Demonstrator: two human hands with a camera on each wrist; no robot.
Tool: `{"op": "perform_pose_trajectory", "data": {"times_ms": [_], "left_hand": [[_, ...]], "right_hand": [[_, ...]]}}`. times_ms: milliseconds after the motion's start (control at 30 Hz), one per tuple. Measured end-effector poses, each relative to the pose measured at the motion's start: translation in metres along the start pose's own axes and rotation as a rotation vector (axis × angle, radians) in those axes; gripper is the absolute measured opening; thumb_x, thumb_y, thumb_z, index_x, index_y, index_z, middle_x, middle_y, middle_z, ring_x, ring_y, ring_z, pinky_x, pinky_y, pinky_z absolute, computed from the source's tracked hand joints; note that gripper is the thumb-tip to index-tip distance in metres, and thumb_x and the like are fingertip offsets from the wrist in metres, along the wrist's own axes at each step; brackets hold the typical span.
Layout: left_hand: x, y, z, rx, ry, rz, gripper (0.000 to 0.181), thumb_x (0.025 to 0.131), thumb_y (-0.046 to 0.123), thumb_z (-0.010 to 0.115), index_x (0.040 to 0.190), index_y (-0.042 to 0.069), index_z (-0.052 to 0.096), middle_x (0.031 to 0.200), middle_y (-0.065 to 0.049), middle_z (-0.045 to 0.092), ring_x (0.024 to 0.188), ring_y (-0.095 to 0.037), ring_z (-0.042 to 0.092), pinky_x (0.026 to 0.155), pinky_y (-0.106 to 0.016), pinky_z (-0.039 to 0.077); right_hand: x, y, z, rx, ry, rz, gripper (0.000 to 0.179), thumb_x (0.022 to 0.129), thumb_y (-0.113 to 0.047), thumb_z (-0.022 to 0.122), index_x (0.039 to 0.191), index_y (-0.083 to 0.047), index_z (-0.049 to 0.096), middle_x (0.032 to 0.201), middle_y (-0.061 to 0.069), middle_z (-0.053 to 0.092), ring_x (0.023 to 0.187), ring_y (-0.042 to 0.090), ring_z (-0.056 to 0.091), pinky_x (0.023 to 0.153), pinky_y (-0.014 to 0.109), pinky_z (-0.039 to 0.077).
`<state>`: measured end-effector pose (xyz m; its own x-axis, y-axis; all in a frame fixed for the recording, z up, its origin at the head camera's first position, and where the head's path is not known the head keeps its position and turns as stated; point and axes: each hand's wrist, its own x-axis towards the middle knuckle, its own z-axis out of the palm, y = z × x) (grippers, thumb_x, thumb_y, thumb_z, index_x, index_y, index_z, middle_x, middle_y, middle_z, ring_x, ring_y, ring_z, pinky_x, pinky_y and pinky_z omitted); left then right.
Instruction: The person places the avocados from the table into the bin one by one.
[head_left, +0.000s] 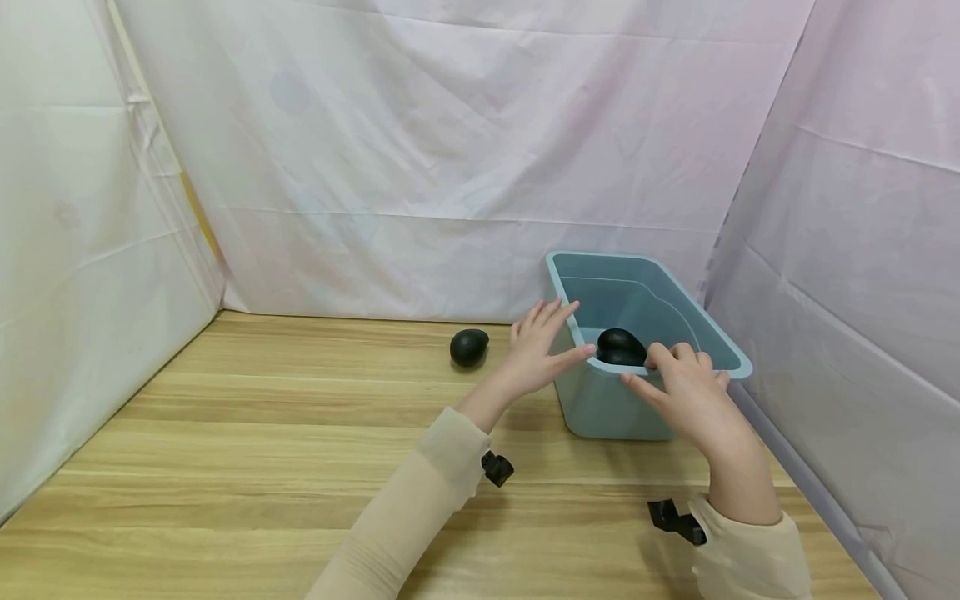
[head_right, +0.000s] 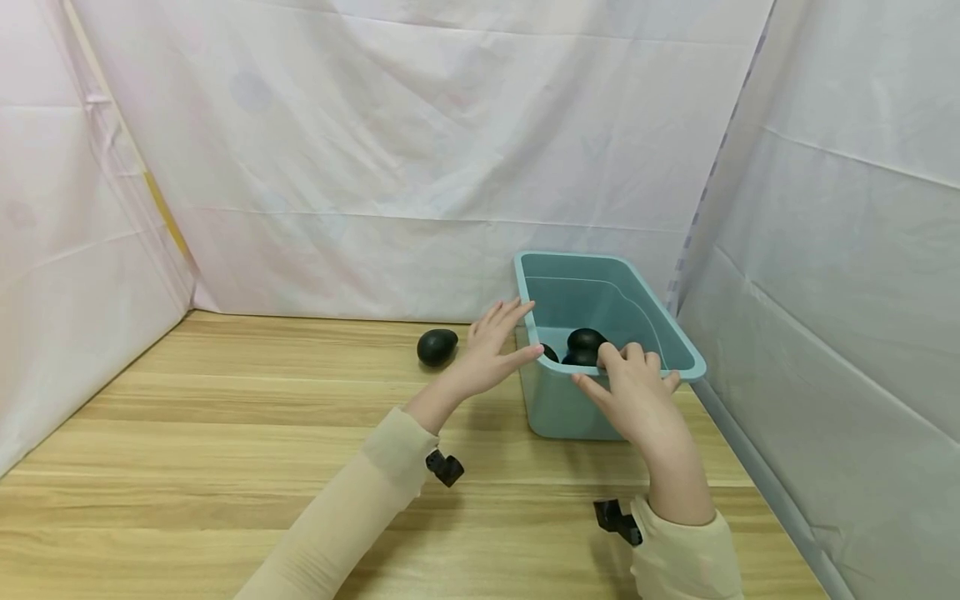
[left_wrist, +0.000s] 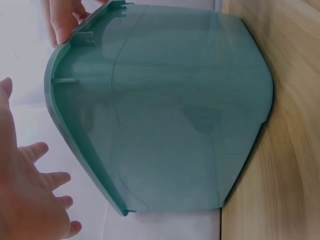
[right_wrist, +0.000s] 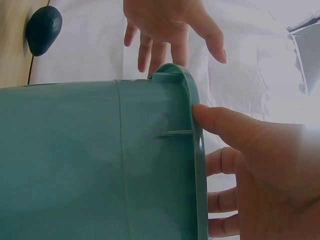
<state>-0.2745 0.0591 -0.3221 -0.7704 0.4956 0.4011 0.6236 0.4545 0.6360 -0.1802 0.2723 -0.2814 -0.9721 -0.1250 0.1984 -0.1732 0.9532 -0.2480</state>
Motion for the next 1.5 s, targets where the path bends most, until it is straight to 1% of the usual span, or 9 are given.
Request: {"op": "perform_pose_trajectory", "data": {"times_ms": [133, 300, 467, 600, 733, 867, 1000, 1333, 1500], "left_hand": [[-0.003, -0.003, -0.001, -0.01, 0.005, -0.007, 0.073, 0.092, 0.052, 0.054, 0.154, 0.029, 0.022, 0.159, -0.003, 0.013, 0.145, -0.022, -0.002, 0.11, -0.055, 0.003], [-0.006, -0.007, -0.004, -0.019, 0.013, -0.024, 0.074, 0.092, 0.054, 0.053, 0.154, 0.028, 0.022, 0.159, -0.001, 0.012, 0.145, -0.022, -0.002, 0.11, -0.055, 0.002], [-0.011, -0.01, -0.009, -0.036, 0.035, -0.029, 0.081, 0.089, 0.064, 0.05, 0.154, 0.024, 0.024, 0.159, -0.001, 0.012, 0.145, -0.021, -0.001, 0.11, -0.055, 0.001], [-0.015, -0.014, -0.012, -0.038, 0.041, -0.033, 0.084, 0.087, 0.07, 0.045, 0.154, 0.026, 0.022, 0.159, 0.0, 0.011, 0.145, -0.02, -0.001, 0.11, -0.056, 0.001], [-0.018, -0.017, -0.015, -0.042, 0.044, -0.045, 0.08, 0.088, 0.066, 0.048, 0.154, 0.03, 0.02, 0.159, 0.001, 0.01, 0.144, -0.02, -0.001, 0.109, -0.057, 0.002], [-0.021, -0.02, -0.018, -0.034, 0.054, -0.052, 0.078, 0.089, 0.062, 0.051, 0.154, 0.03, 0.02, 0.159, 0.002, 0.011, 0.144, -0.021, 0.0, 0.109, -0.059, 0.002], [-0.024, -0.023, -0.022, -0.036, 0.074, -0.055, 0.08, 0.088, 0.066, 0.05, 0.154, 0.031, 0.02, 0.159, 0.001, 0.011, 0.144, -0.022, 0.001, 0.109, -0.058, 0.002], [-0.026, -0.035, -0.033, -0.029, 0.12, -0.081, 0.082, 0.086, 0.066, 0.052, 0.154, 0.031, 0.02, 0.159, 0.001, 0.012, 0.144, -0.026, 0.002, 0.107, -0.06, 0.002], [-0.026, -0.04, -0.035, -0.023, 0.152, -0.087, 0.082, 0.087, 0.061, 0.056, 0.154, 0.032, 0.02, 0.159, 0.0, 0.013, 0.144, -0.03, 0.003, 0.107, -0.061, 0.001]], "right_hand": [[0.0, 0.0, 0.0, 0.003, 0.004, -0.003, 0.049, 0.094, -0.051, 0.055, 0.105, -0.004, 0.051, 0.104, 0.024, 0.045, 0.1, 0.051, 0.037, 0.082, 0.081, 0.014], [0.0, 0.0, -0.001, 0.009, 0.003, -0.003, 0.049, 0.093, -0.051, 0.055, 0.105, -0.004, 0.05, 0.104, 0.023, 0.045, 0.099, 0.05, 0.037, 0.082, 0.08, 0.014], [-0.001, 0.0, 0.0, 0.015, 0.002, -0.002, 0.048, 0.093, -0.051, 0.056, 0.104, -0.005, 0.051, 0.102, 0.022, 0.044, 0.095, 0.048, 0.038, 0.082, 0.079, 0.016], [0.0, 0.001, 0.0, 0.017, 0.002, -0.001, 0.046, 0.093, -0.05, 0.057, 0.103, -0.005, 0.05, 0.102, 0.021, 0.044, 0.096, 0.048, 0.037, 0.083, 0.08, 0.014], [0.0, 0.001, 0.0, 0.019, 0.001, 0.004, 0.047, 0.093, -0.05, 0.056, 0.103, -0.005, 0.05, 0.102, 0.021, 0.044, 0.1, 0.05, 0.037, 0.084, 0.081, 0.011], [-0.001, 0.001, 0.001, 0.018, 0.001, 0.005, 0.049, 0.093, -0.052, 0.055, 0.104, -0.004, 0.05, 0.103, 0.022, 0.044, 0.1, 0.05, 0.037, 0.083, 0.081, 0.012], [-0.001, 0.0, 0.001, 0.017, -0.001, 0.002, 0.049, 0.093, -0.052, 0.055, 0.105, -0.004, 0.05, 0.104, 0.023, 0.044, 0.101, 0.05, 0.036, 0.083, 0.08, 0.012], [-0.003, 0.001, 0.001, 0.015, -0.022, 0.001, 0.054, 0.093, -0.056, 0.052, 0.107, -0.004, 0.05, 0.106, 0.024, 0.043, 0.101, 0.05, 0.035, 0.082, 0.08, 0.012], [-0.003, 0.0, 0.0, 0.018, -0.018, 0.001, 0.055, 0.094, -0.056, 0.051, 0.108, -0.003, 0.049, 0.109, 0.025, 0.043, 0.103, 0.051, 0.034, 0.082, 0.079, 0.013]]}}
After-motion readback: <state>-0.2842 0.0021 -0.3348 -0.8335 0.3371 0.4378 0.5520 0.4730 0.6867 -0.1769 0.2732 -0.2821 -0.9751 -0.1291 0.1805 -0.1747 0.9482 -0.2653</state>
